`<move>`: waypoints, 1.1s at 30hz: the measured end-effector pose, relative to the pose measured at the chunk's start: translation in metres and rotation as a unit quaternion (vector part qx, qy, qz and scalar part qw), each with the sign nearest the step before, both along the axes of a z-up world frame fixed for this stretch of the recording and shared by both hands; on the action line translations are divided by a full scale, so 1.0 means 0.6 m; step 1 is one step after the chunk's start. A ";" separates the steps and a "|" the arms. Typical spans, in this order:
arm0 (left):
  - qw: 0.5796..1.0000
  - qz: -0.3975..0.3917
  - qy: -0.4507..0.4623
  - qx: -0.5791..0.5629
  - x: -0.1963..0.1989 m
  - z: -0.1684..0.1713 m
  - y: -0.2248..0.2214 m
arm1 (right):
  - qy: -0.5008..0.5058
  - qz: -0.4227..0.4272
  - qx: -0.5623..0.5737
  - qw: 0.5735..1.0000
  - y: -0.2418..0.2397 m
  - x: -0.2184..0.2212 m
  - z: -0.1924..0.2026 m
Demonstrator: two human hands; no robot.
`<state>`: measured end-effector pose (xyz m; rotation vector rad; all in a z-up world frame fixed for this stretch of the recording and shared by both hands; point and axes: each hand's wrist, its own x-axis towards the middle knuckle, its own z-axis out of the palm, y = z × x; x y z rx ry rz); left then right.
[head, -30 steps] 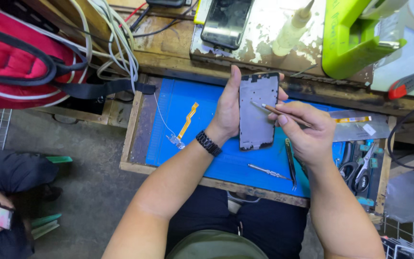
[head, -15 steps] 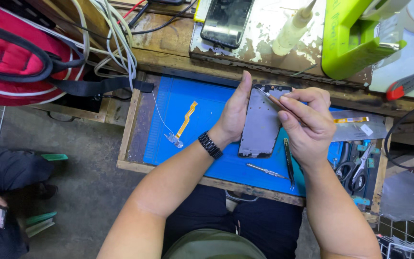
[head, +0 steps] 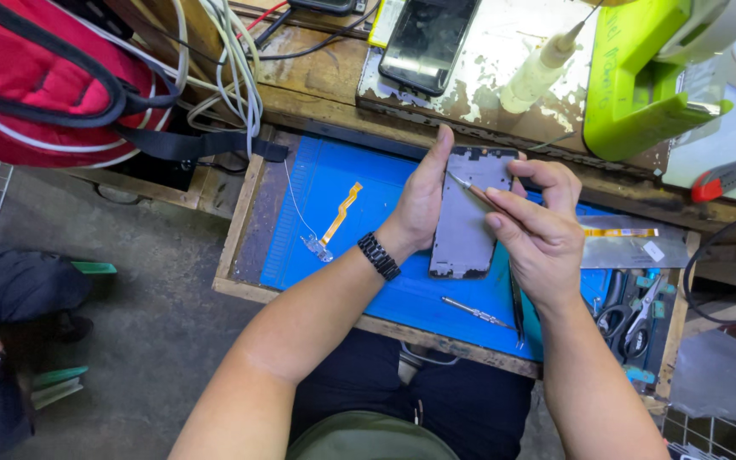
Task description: The person works on a disassembled smartphone chassis, using a small metal tool to scrape and clean adhesive residue from the interior frame. They handle the chassis and a small component, then continue cleaning the edges of the frame with the tool.
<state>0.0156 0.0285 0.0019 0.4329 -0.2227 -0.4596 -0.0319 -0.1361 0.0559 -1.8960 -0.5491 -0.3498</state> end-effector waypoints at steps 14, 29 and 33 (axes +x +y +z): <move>0.996 0.080 0.022 -0.018 0.029 0.020 0.058 | -0.032 0.058 -0.149 0.987 0.006 -0.002 0.004; 0.994 0.105 0.025 -0.029 0.040 0.011 0.078 | -0.009 0.120 -0.164 0.979 -0.002 -0.002 0.006; 0.993 0.116 0.012 -0.019 0.042 0.017 0.076 | -0.011 0.126 -0.174 0.977 -0.001 0.001 0.015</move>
